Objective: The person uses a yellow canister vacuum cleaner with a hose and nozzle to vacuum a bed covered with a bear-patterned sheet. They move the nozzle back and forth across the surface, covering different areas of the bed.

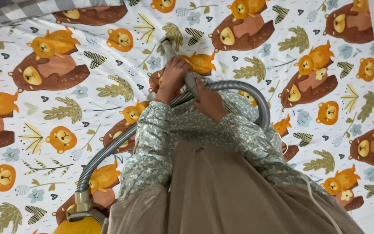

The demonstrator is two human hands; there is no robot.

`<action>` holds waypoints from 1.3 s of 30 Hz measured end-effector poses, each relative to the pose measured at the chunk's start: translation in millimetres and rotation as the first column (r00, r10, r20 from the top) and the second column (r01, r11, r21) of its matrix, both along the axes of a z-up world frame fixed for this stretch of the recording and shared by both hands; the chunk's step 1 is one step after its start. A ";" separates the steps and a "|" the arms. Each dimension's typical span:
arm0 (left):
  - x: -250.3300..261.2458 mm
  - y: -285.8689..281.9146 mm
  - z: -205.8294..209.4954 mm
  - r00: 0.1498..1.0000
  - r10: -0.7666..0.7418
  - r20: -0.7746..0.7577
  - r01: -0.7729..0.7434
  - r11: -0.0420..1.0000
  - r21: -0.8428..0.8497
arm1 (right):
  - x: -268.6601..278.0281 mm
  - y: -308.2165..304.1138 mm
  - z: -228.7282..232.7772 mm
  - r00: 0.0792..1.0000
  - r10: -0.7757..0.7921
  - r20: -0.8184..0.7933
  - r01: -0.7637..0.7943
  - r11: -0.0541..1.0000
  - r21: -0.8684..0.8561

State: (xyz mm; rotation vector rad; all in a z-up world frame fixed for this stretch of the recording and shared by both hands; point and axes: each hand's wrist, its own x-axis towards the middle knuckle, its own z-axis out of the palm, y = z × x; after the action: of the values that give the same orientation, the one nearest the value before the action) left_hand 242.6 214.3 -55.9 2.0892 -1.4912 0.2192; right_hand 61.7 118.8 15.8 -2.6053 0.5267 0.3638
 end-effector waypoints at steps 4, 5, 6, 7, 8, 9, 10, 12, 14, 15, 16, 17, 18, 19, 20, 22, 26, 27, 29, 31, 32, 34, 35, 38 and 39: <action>34.8 6.7 3.3 0.999 0.042 -0.013 -0.041 0.998 0.047 | 33.8 -0.4 -2.5 0.975 0.080 0.206 -0.073 0.996 -0.045; 39.0 9.8 5.3 0.999 0.044 -0.011 -0.044 0.999 0.029 | 41.1 0.7 -2.0 0.984 0.075 0.164 -0.068 0.997 -0.046; 41.9 12.8 7.3 0.999 0.046 -0.008 -0.046 0.999 0.010 | 46.6 1.7 -1.0 0.990 0.069 0.122 -0.064 0.997 -0.048; 42.4 15.5 8.6 0.999 0.050 -0.010 -0.050 0.999 0.009 | 48.5 2.6 0.3 0.987 0.076 0.138 -0.072 0.997 -0.035; 41.2 16.7 9.5 0.999 0.053 -0.011 -0.053 0.999 0.008 | 47.7 2.4 1.9 0.985 0.083 0.154 -0.080 0.997 -0.021; 38.6 18.3 9.8 0.998 0.053 -0.014 -0.053 0.999 0.009 | 45.2 2.4 3.3 0.982 0.085 0.169 -0.085 0.996 -0.005; 35.7 20.9 10.0 0.998 0.063 -0.018 -0.063 0.998 0.010 | 42.5 1.6 4.8 0.985 0.104 0.138 -0.103 0.995 -0.011; 26.0 27.0 10.4 0.997 0.076 -0.024 -0.076 0.997 0.011 | 33.3 0.8 7.2 0.988 0.134 0.077 -0.133 0.991 -0.020; 12.7 33.7 14.3 0.996 0.069 -0.052 -0.069 0.998 0.001 | 19.1 3.7 8.0 0.978 0.148 0.149 -0.153 0.988 0.026; 4.5 37.6 17.2 0.996 0.063 -0.066 -0.064 0.998 -0.005 | 11.2 5.8 7.6 0.971 0.151 0.185 -0.163 0.986 0.048; -3.6 41.7 20.5 0.995 0.058 -0.082 -0.059 0.998 -0.018 | 4.1 7.9 6.4 0.967 0.167 0.195 -0.177 0.984 0.034; -12.9 46.8 23.5 0.994 0.051 -0.100 -0.054 0.998 -0.029 | -4.6 11.0 4.7 0.962 0.182 0.201 -0.190 0.981 0.023; -20.4 51.3 25.8 0.992 0.044 -0.118 -0.049 0.998 -0.039 | -12.5 13.7 2.8 0.958 0.196 0.208 -0.203 0.979 0.011; -28.7 55.5 26.7 0.994 0.063 -0.084 -0.066 0.997 -0.033 | -20.3 16.6 0.7 0.952 0.207 0.224 -0.212 0.977 -0.001; -38.1 59.8 26.4 0.995 0.081 -0.050 -0.083 0.996 -0.027 | -27.8 19.7 -1.0 0.946 0.218 0.241 -0.221 0.975 -0.013; -49.4 64.8 26.2 0.995 0.103 -0.013 -0.104 0.995 -0.010 | -39.7 22.2 -2.3 0.935 0.234 0.267 -0.238 0.971 -0.018; -79.4 74.3 27.9 0.992 0.120 -0.029 -0.119 0.993 0.020 | -64.2 27.1 1.5 0.970 0.217 0.112 -0.220 0.975 0.021; -87.0 77.6 28.9 0.992 0.124 -0.037 -0.123 0.992 0.024 | -70.0 29.7 2.0 0.979 0.202 0.025 -0.203 0.979 0.029; -100.1 80.9 29.9 0.992 0.125 -0.021 -0.124 0.992 0.037 | -82.4 28.2 2.6 0.966 0.229 0.116 -0.239 0.968 0.079; -108.6 86.8 28.4 0.991 0.132 -0.023 -0.131 0.990 0.044 | -90.8 29.8 -0.8 0.946 0.254 0.202 -0.276 0.957 0.085; -109.9 89.6 26.6 0.990 0.137 -0.033 -0.136 0.990 0.043 | -92.8 31.4 -3.4 0.933 0.268 0.242 -0.292 0.954 0.067; -106.8 91.1 21.1 0.988 0.154 -0.029 -0.153 0.988 0.035 | -90.3 31.2 -8.9 0.929 0.277 0.246 -0.299 0.953 0.054; -101.4 92.3 18.6 0.986 0.168 -0.013 -0.168 0.985 0.030 | -82.8 31.2 -12.1 0.938 0.275 0.211 -0.293 0.954 0.063; -76.4 98.4 14.7 0.978 0.210 -0.006 -0.209 0.976 0.056 | -51.8 34.1 -19.3 0.930 0.289 0.226 -0.312 0.948 0.069; -68.1 102.0 14.7 0.975 0.223 -0.012 -0.222 0.972 0.073 | -41.9 36.8 -20.1 0.922 0.297 0.249 -0.323 0.944 0.070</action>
State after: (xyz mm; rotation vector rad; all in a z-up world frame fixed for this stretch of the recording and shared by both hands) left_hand 174.5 316.3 -41.2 2.3094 -1.2688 0.2318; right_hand 19.8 155.7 -4.3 -2.5764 0.0088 0.1713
